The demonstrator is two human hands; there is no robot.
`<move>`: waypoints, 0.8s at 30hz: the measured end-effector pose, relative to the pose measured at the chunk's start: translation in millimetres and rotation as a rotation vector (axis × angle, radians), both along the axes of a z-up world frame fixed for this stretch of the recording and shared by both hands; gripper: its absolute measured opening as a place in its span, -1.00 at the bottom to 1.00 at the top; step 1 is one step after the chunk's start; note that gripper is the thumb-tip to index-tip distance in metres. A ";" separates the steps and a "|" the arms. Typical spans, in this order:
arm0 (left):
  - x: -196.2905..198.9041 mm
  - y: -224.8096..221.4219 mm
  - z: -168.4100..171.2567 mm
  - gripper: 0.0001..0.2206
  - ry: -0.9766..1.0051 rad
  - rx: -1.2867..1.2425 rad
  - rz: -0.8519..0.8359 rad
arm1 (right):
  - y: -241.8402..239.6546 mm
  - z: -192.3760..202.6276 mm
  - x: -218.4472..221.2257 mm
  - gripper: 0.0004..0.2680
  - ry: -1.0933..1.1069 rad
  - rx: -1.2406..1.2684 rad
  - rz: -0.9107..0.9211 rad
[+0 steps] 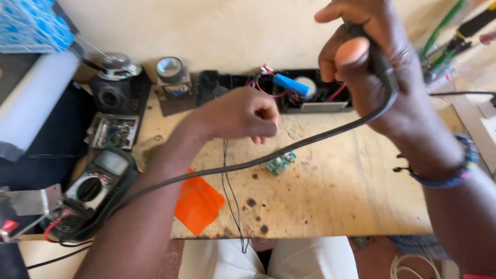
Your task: Disassembling an electronic device to inspect and repair the internal circuit board using a soldering iron.
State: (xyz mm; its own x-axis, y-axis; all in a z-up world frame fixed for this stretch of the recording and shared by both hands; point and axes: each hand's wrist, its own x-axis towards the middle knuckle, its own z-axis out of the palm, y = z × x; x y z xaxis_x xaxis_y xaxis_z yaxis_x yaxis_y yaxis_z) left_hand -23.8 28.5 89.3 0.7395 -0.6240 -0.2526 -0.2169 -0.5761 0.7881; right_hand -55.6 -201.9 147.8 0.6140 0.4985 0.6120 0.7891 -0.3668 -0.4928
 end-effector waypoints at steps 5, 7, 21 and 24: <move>-1.0 -36.5 -49.6 -0.92 -0.320 -0.212 0.009 | 31.6 38.0 -4.5 -0.36 0.220 -0.056 -0.055; -11.4 -50.6 -46.3 -0.87 -0.413 -0.263 0.008 | 51.1 40.9 -4.9 -0.56 0.270 0.060 -0.027; 34.2 -54.9 -134.3 -0.60 -0.634 -0.318 -0.042 | 215.0 -17.9 18.3 -0.77 0.586 -0.004 0.380; 28.8 -54.1 -105.3 -0.78 -0.474 -0.359 -0.044 | 240.9 -45.1 29.3 -0.76 0.355 -0.059 0.388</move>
